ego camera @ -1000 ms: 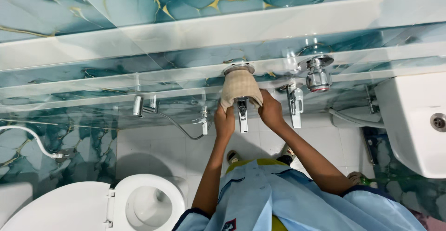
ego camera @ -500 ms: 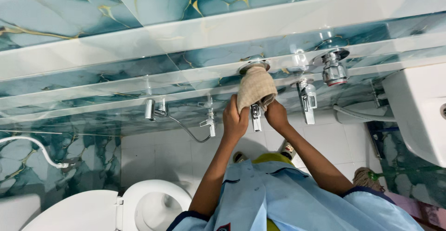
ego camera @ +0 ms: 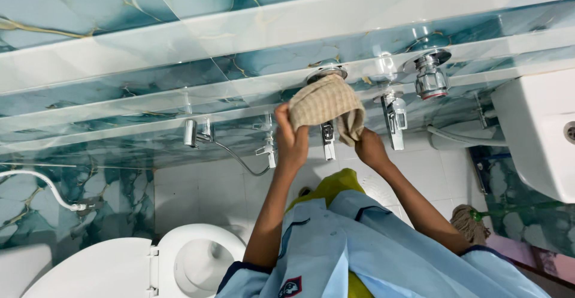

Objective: The person wipes and cleans various bathroom fixtures including a faucet, shower knobs, and a hand shower using a cloth.

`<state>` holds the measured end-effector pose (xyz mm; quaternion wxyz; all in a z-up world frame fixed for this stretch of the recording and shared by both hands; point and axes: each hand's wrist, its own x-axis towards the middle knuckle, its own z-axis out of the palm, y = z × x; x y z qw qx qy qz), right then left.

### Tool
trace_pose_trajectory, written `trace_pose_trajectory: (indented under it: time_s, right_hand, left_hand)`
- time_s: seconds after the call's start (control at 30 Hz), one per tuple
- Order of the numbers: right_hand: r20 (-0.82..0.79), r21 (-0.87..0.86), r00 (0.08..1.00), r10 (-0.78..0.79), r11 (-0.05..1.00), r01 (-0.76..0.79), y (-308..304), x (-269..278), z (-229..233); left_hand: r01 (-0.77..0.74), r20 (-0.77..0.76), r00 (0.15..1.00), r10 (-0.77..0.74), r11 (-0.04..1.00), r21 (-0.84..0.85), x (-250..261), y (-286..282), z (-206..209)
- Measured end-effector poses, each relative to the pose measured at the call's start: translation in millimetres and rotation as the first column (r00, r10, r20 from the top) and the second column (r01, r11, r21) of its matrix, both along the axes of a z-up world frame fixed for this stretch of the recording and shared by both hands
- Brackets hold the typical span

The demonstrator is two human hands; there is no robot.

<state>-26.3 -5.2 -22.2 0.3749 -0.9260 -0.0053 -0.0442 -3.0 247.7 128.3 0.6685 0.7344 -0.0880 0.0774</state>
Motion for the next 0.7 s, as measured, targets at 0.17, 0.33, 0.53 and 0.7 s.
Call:
trace_pose_trajectory:
  time_s: [0.17,0.33,0.53,0.7]
  right_hand:
    - [-0.055,0.654,0.991,-0.119,0.746,0.126,-51.8,-55.1,83.9]
    - [0.148,0.967,0.987,-0.056,0.217,-0.133,-56.9,-70.8,193.0]
    - [0.084,0.844,0.993,-0.088,0.536,-0.024,-37.7,-49.9,193.1]
    - [0.268,0.222,0.956,-0.116,0.973,0.055,-29.1,-37.3,200.0]
  left_hand:
    - [-0.132,0.328,0.939,0.106,0.99,0.059,-42.2,63.2,80.3]
    - [-0.247,0.206,0.937,0.283,0.952,-0.182,-85.3,128.6,84.0]
    - [-0.458,-0.156,0.887,0.435,0.782,-0.422,-138.5,131.0,27.7]
    - [-0.633,-0.438,0.758,0.483,0.706,-0.317,-172.9,111.1,19.9]
